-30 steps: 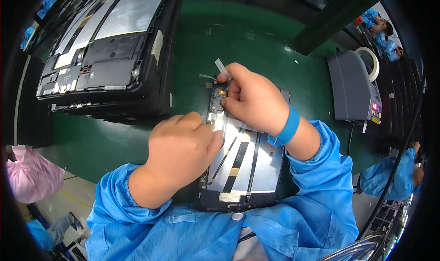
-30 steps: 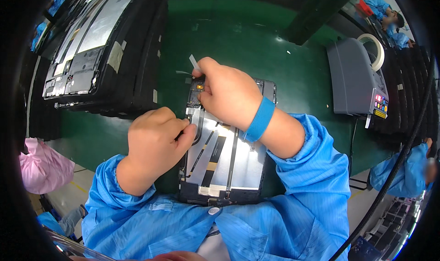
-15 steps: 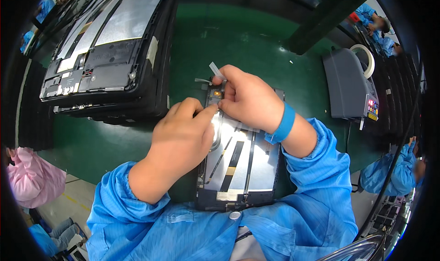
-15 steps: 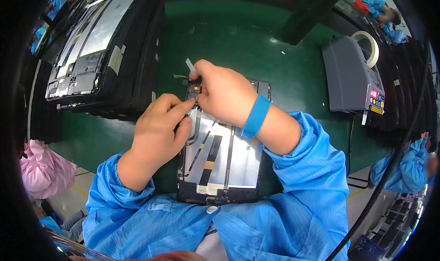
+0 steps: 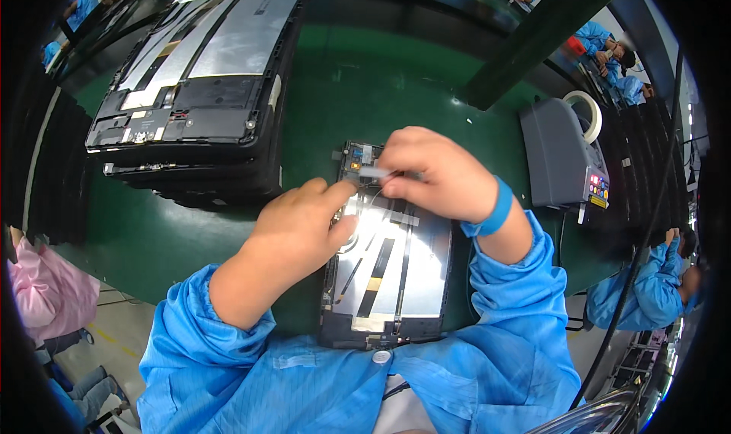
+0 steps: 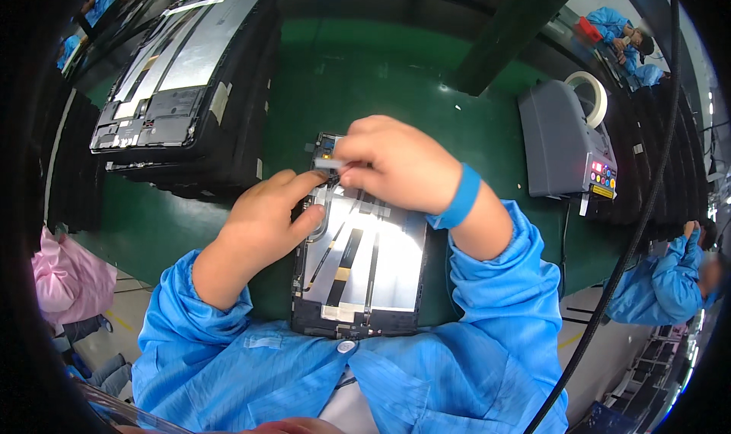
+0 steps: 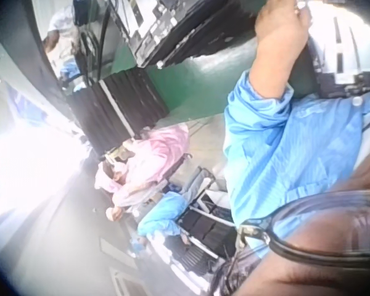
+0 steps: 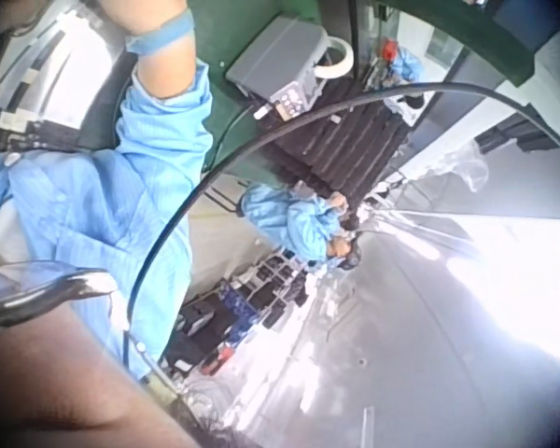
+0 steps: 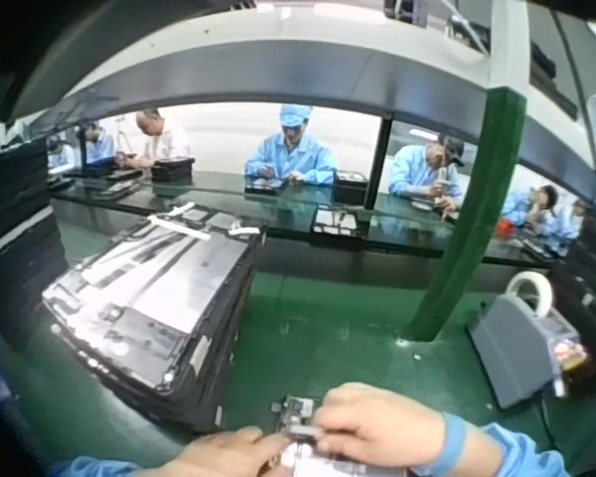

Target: The person applies white adhesive tape to the internal components of a disassembled electronic device. They repeatedly peel tape from a roll and press it onto specific areas of the device's chassis and circuitry. The person handles the device with both hands, adjusting its position on the green workbench throughout the process.

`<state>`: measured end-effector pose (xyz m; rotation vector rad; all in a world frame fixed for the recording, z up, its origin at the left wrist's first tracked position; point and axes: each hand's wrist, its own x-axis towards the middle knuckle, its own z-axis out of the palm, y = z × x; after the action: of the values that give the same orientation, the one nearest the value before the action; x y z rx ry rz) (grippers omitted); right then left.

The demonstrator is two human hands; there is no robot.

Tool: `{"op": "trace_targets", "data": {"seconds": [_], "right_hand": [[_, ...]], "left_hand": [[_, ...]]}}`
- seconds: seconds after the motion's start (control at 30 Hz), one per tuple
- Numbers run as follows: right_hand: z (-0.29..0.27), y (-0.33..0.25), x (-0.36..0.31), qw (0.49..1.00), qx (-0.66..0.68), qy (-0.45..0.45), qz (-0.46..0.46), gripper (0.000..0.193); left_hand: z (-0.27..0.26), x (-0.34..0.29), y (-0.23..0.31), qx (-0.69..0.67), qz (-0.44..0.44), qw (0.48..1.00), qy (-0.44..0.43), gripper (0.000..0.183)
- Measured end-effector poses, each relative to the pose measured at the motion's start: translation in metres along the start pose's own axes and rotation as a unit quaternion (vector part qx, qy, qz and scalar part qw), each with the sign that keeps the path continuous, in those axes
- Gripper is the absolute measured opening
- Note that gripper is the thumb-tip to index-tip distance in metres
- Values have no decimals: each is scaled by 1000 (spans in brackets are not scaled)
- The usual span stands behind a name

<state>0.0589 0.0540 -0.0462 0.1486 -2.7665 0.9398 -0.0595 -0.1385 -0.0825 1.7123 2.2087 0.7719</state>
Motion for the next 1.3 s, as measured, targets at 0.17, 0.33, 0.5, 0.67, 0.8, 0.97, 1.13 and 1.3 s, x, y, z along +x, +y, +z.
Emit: {"op": "trace_targets", "data": {"seconds": [0.17, 0.33, 0.5, 0.67, 0.8, 0.97, 1.13, 1.3], "right_hand": [[29, -4, 16, 996, -84, 2, -27, 13], [32, -7, 13, 991, -72, 92, 64, 18], [33, 9, 2, 991, -33, 81, 97, 18], [37, 14, 3, 990, 79, 61, 99, 14], [27, 15, 1, 961, 186, 41, 199, 22], [23, 7, 16, 955, 62, -11, 291, 27], [24, 6, 26, 941, -11, -12, 338, 26], [31, -2, 29, 932, -59, 13, 357, 26]], "left_hand": [[-3, -1, -1, -5, -16, 999, -52, 41], [-5, -3, -1, -8, -13, 999, -45, 45], [-4, -3, -3, -8, -12, 999, -45, 52], [-6, -3, -3, -12, -21, 998, -55, 52], [-3, -5, -7, -31, -4, 999, -33, 50], [-6, -6, -4, -11, 4, 999, -38, 48], [-5, -8, -5, 5, 18, 999, -28, 49], [-3, -9, -7, 9, 25, 1000, -14, 49]]}}
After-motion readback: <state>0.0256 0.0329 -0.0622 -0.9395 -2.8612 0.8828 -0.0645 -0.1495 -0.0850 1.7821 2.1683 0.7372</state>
